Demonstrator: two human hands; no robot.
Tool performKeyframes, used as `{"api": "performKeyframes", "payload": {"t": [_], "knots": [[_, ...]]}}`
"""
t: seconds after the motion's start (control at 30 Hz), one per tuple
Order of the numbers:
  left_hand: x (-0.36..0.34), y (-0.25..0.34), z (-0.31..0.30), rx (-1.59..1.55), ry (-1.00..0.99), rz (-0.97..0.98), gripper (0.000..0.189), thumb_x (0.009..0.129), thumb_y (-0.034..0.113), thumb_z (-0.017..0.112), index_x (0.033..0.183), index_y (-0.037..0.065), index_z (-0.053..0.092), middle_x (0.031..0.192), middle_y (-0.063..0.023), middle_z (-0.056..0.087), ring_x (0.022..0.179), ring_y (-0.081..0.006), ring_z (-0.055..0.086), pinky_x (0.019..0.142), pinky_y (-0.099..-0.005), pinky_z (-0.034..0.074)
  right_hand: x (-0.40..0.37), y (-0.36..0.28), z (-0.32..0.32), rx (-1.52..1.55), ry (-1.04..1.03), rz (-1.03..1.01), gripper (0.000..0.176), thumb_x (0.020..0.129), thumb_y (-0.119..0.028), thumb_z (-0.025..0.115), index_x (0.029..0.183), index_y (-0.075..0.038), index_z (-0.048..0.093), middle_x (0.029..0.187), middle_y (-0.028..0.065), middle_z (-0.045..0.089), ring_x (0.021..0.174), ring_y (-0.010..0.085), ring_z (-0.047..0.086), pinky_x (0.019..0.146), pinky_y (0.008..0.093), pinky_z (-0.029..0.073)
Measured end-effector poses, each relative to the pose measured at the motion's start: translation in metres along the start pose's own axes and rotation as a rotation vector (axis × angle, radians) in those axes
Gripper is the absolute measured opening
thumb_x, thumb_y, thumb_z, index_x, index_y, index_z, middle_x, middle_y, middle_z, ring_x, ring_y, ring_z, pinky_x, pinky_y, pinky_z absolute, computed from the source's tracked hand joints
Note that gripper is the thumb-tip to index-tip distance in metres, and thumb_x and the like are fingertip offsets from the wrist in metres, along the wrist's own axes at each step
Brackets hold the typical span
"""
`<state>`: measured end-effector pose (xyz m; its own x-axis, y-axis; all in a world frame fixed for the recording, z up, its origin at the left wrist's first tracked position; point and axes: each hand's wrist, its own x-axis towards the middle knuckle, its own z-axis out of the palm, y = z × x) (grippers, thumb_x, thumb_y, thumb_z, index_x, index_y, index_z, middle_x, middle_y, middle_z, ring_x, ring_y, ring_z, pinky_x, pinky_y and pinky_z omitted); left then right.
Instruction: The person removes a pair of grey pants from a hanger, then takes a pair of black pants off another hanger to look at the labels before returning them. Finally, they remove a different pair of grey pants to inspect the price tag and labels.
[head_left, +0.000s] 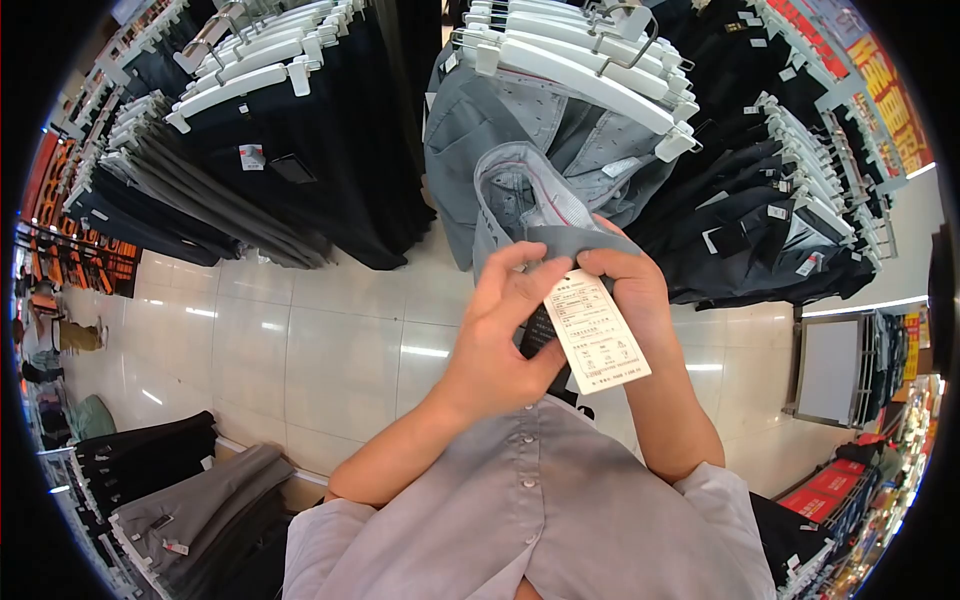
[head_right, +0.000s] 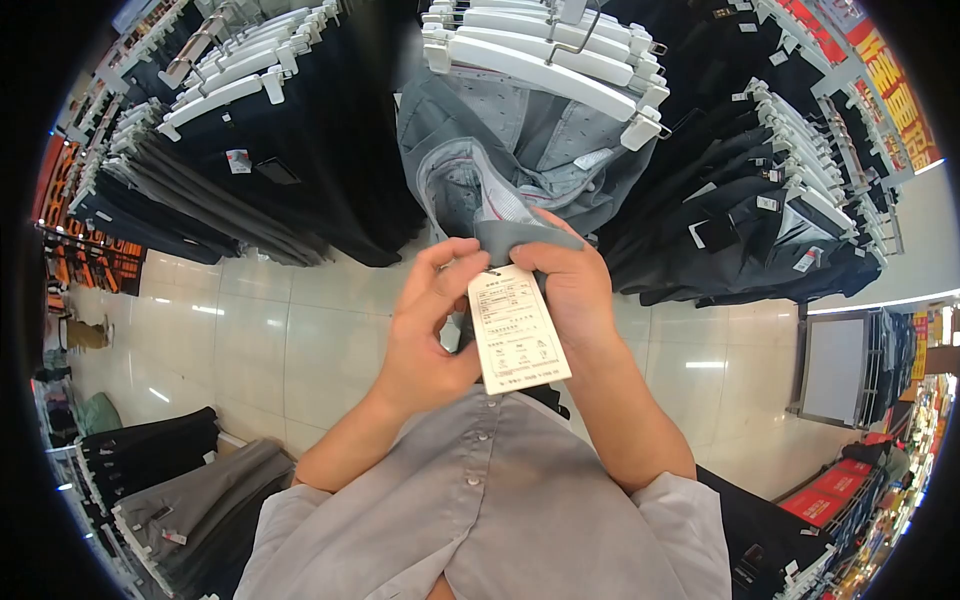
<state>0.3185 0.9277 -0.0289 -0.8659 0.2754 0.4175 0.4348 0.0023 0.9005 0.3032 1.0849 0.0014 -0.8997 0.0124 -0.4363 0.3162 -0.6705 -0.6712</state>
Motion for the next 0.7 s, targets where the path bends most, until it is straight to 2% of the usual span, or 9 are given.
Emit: {"api": "performKeyframes", "payload": {"t": [0.1,0.13,0.23,0.27,0.3,0.33,0.4,0.5,0.7], "knots": [[0.003,0.000,0.000,0.080,-0.056,0.047,0.056,0.067,0.005,0.078,0.120,0.000,0.060,0.119,-0.0199,0.050,0.096,-0.0280,0.060,0.085,-0.0350,0.048,0.001,0.008,0.012,0.024,0.119,-0.100,0.054,0.082,0.005,0.055,0.133,0.006,0.040,0.105,0.0161,0.060,0.090,0.0234,0.064,0.079,0.0371,0.054],[-0.001,-0.008,0.001,0.114,-0.012,-0.074,0.051,0.068,0.007,0.078,0.116,0.000,0.062,0.121,-0.0181,0.050,0.096,-0.0255,0.060,0.084,-0.0321,0.048,0.002,0.011,0.014,0.040,0.101,-0.108,0.050,0.085,0.003,0.058,0.131,0.007,0.042,0.106,0.0147,0.060,0.094,0.0227,0.062,0.082,0.0373,0.052],[0.004,-0.014,0.002,-0.208,0.185,-0.334,0.027,0.083,0.006,0.069,0.109,-0.001,0.063,0.105,-0.0122,0.060,0.088,-0.0197,0.061,0.075,-0.0283,0.048,0.008,0.017,0.020,0.035,0.070,-0.176,0.049,0.086,0.002,0.059,0.131,0.007,0.042,0.106,0.0159,0.061,0.091,0.0234,0.063,0.080,0.0381,0.053],[0.004,-0.022,-0.004,-0.645,0.251,-0.532,0.020,0.090,0.008,0.063,0.107,-0.001,0.063,0.094,-0.0116,0.064,0.082,-0.0192,0.061,0.071,-0.0298,0.049,0.002,0.013,0.025,0.027,0.102,-0.154,0.046,0.087,0.001,0.057,0.130,0.007,0.042,0.106,0.0173,0.062,0.089,0.0251,0.065,0.081,0.0391,0.054],[0.010,-0.020,-0.012,-0.844,0.263,-0.648,0.028,0.098,0.020,0.049,0.109,-0.004,0.059,0.101,-0.0130,0.063,0.084,-0.0196,0.060,0.070,-0.0309,0.050,0.001,0.009,0.029,0.032,0.108,-0.168,0.045,0.087,0.001,0.056,0.129,0.008,0.042,0.107,0.0179,0.062,0.089,0.0256,0.065,0.081,0.0395,0.054],[0.011,-0.028,-0.020,-1.125,0.263,-0.681,0.030,0.097,0.021,0.048,0.110,-0.004,0.059,0.103,-0.0149,0.063,0.085,-0.0222,0.060,0.071,-0.0324,0.050,0.000,0.006,0.030,0.036,0.116,-0.179,0.044,0.088,0.001,0.056,0.129,0.008,0.043,0.107,0.0185,0.062,0.089,0.0261,0.065,0.082,0.0398,0.054],[0.006,-0.044,-0.029,-1.524,0.235,-0.643,0.033,0.092,0.023,0.049,0.108,-0.003,0.060,0.108,-0.0198,0.061,0.090,-0.0290,0.058,0.074,-0.0362,0.048,0.001,0.003,0.027,0.027,0.105,-0.208,0.042,0.089,0.000,0.054,0.128,0.009,0.042,0.110,0.0193,0.061,0.094,0.0278,0.065,0.085,0.0412,0.054],[-0.001,-0.049,-0.031,-1.654,0.255,-0.516,0.033,0.088,0.023,0.051,0.106,-0.002,0.061,0.111,-0.0204,0.059,0.091,-0.0298,0.057,0.076,-0.0372,0.046,0.003,0.001,0.023,0.059,0.012,-0.199,0.042,0.089,-0.003,0.054,0.128,0.009,0.042,0.112,0.0196,0.061,0.097,0.0281,0.065,0.087,0.0417,0.053],[-0.012,-0.057,-0.030,-1.702,0.296,-0.484,0.040,0.088,0.027,0.052,0.114,-0.002,0.059,0.111,-0.0198,0.063,0.091,-0.0326,0.061,0.081,-0.0415,0.050,0.004,-0.003,0.021,0.043,0.016,-0.222,0.040,0.090,-0.003,0.054,0.127,0.009,0.044,0.112,0.0197,0.061,0.099,0.0278,0.064,0.089,0.0409,0.052]]}}
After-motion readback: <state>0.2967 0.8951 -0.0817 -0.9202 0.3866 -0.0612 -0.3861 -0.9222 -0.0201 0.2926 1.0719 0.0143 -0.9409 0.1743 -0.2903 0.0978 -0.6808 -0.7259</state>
